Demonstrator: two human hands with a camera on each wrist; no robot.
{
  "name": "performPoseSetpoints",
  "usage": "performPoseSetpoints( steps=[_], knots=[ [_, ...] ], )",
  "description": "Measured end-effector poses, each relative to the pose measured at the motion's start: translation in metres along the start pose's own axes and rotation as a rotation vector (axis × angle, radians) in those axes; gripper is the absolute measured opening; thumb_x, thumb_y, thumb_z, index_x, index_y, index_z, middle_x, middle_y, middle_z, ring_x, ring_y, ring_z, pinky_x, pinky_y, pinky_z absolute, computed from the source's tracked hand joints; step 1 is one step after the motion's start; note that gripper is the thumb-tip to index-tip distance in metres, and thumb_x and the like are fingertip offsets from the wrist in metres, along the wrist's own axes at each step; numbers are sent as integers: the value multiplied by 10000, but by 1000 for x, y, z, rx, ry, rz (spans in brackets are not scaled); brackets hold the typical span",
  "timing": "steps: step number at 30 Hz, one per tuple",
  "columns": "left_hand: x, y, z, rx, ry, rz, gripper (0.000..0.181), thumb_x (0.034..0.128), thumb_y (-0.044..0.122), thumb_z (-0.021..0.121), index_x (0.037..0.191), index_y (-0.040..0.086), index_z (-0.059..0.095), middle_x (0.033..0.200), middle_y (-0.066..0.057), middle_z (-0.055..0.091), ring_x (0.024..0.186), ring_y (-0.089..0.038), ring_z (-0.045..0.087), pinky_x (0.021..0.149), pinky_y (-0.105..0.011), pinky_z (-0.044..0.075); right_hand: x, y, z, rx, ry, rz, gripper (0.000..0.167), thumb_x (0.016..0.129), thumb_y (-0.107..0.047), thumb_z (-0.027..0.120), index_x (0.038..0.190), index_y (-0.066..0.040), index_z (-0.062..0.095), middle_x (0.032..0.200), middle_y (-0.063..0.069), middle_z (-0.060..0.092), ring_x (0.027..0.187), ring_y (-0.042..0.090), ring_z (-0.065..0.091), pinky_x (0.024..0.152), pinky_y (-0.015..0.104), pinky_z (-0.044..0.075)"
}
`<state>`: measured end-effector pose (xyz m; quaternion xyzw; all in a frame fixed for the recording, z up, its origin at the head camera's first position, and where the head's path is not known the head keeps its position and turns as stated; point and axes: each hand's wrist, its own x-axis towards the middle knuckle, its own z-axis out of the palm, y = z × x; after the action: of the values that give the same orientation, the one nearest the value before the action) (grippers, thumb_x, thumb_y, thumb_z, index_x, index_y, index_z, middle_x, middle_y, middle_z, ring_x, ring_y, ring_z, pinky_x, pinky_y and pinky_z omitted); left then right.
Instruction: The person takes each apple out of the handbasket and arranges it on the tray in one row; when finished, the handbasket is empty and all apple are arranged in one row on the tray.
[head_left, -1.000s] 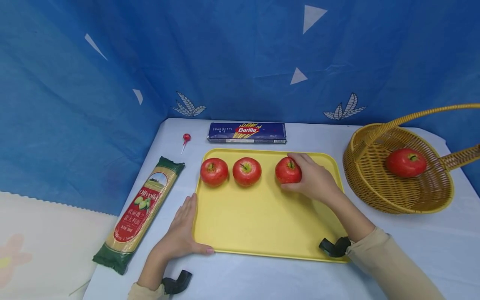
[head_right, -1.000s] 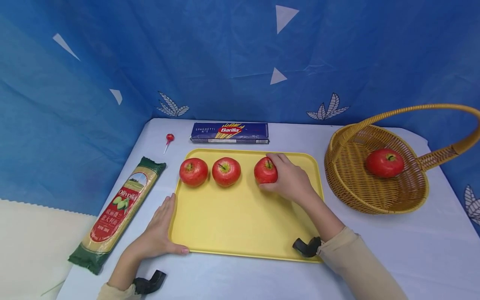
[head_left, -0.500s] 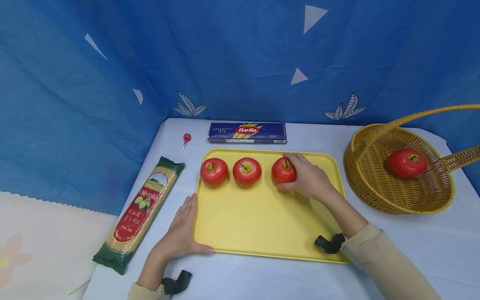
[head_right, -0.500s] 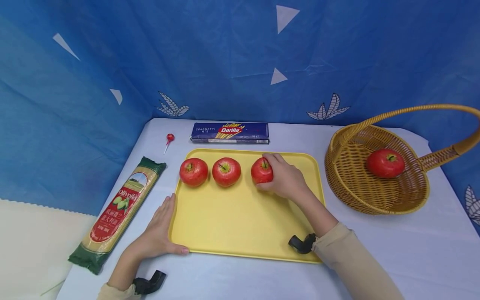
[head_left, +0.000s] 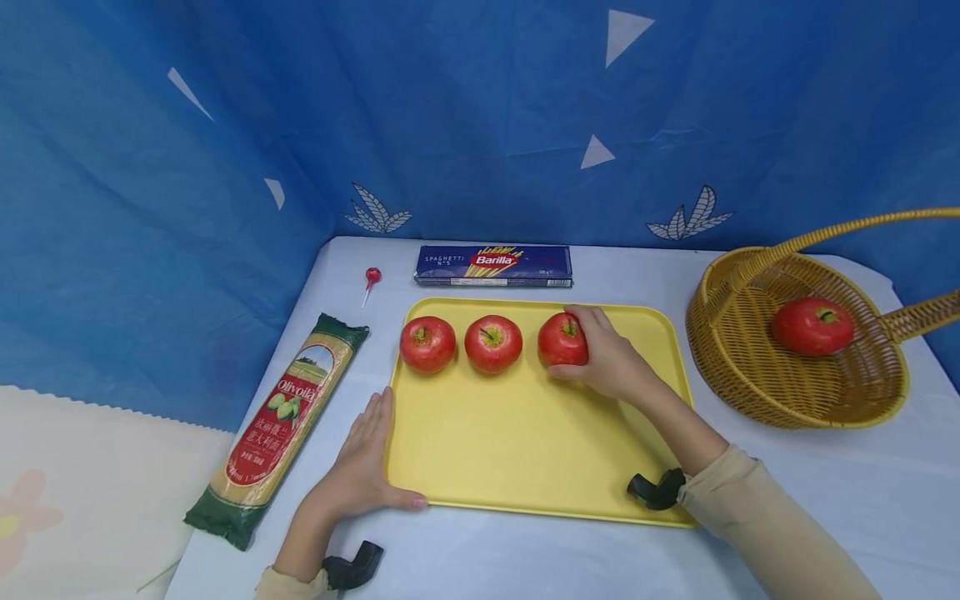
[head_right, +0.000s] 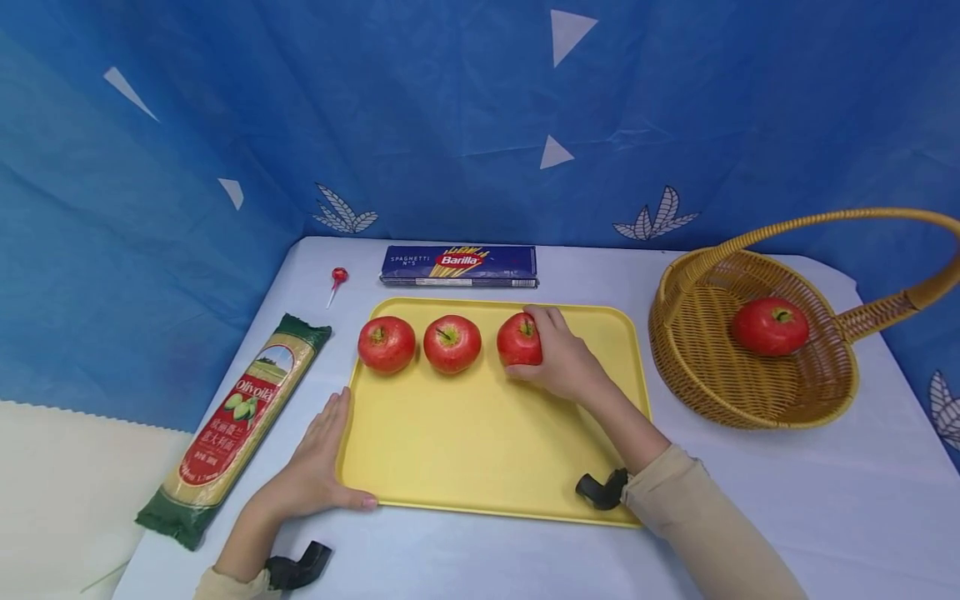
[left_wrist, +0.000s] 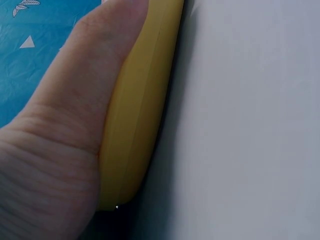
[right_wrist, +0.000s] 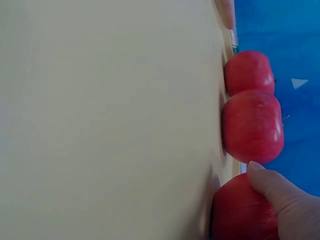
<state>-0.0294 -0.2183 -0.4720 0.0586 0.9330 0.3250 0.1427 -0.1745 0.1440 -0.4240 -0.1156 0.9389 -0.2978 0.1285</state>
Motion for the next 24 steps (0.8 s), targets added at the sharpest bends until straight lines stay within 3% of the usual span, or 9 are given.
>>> performPoseSetpoints(
  steps=[12, 16, 19, 24],
  knots=[
    [1, 0, 0, 4, 6, 9, 1612, 459, 750, 853, 1592, 112, -100, 1684, -121, -49, 1556, -339, -50, 1232, -600, 49, -11, -1, -3, -65, -4, -14, 1111, 754, -545, 812, 1598, -278, 140, 1597, 99, 282, 1297, 410, 520, 986, 641, 480],
    [1, 0, 1, 1, 3, 2, 1612, 460, 747, 855, 1592, 109, -100, 1683, -126, -49, 1556, -343, -48, 1233, -599, 49, -26, -1, -10, -83, 80, -51, 1034, 768, -559, 794, 1581, -301, 208, 1597, 55, 299, 1004, 296, 640, 765, 467, 573],
    [1, 0, 1, -3, 2, 2, 1611, 460, 742, 858, 1592, 107, -96, 1684, -127, -45, 1556, -342, -46, 1233, -599, 49, -47, 2, -18, -41, 165, -109, 926, 801, -504, 791, 1552, -284, 296, 1562, 45, 345, 838, 201, 595, 620, 318, 506],
    [0, 0, 0, -6, 0, -1, 1602, 469, 730, 864, 1593, 103, -90, 1685, -126, -41, 1556, -342, -48, 1233, -600, 47, -84, 12, -38, 16, 348, -211, 791, 831, -348, 807, 1500, -200, 412, 1459, 103, 447, 897, 159, 591, 689, 262, 508]
  ],
)
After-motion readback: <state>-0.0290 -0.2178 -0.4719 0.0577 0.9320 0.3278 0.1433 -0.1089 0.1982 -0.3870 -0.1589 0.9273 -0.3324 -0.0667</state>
